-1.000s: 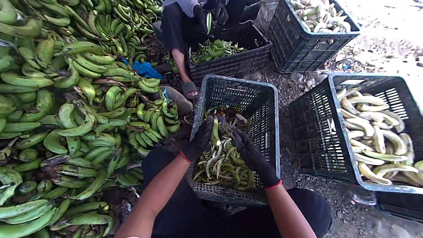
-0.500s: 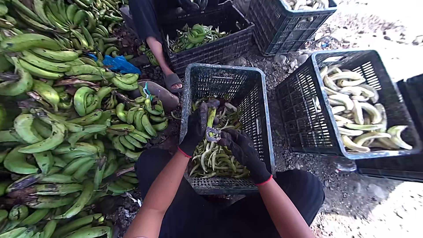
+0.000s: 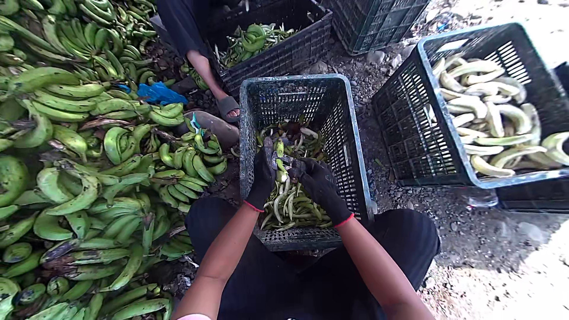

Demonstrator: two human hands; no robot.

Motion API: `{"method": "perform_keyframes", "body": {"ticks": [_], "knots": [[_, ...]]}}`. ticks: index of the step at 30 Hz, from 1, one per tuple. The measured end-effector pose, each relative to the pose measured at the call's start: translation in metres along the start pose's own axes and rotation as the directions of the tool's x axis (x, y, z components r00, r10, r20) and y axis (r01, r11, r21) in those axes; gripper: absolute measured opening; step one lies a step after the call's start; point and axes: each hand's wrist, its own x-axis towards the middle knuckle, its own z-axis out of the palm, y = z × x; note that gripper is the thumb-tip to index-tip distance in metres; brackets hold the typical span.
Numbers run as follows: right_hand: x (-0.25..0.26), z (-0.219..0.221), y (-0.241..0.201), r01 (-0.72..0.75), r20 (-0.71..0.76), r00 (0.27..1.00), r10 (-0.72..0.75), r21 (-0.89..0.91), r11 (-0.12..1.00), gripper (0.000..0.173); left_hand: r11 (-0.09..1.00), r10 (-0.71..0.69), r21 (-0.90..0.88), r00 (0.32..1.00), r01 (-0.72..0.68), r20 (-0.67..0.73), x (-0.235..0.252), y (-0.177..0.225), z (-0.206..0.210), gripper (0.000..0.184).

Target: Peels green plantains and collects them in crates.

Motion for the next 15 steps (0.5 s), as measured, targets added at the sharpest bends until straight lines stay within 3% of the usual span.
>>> {"method": "perform_keyframes", "body": {"ticks": [2, 5, 9, 12, 15], "knots": [[0.002, 0.003, 0.002, 0.017, -0.006, 1.000, -0.016, 0.030, 0.999, 0.049, 0.999, 0.035, -0.030, 0.999, -0.034, 0.022, -0.002, 0.004, 0.000, 0.054], [0.001, 0.008, 0.006, 0.003, -0.036, 0.999, -0.001, 0.054, 0.999, 0.054, 0.992, -0.078, -0.085, 0.988, 0.090, 0.132, -0.001, -0.001, -0.005, 0.054], [-0.005, 0.003, 0.003, 0.012, -0.078, 0.997, -0.002, 0.128, 0.992, 0.047, 0.991, -0.119, -0.053, 0.990, 0.123, 0.081, -0.009, -0.008, 0.005, 0.050], [-0.004, -0.005, 0.010, 0.044, -0.117, 0.993, -0.023, 0.175, 0.984, 0.051, 0.963, -0.203, -0.132, 0.956, 0.234, 0.212, -0.003, -0.003, 0.006, 0.050], [0.001, -0.022, 0.024, 0.069, -0.180, 0.983, -0.023, 0.254, 0.965, 0.059, 0.927, -0.267, -0.139, 0.875, 0.347, 0.405, -0.002, -0.010, 0.010, 0.064]]}}
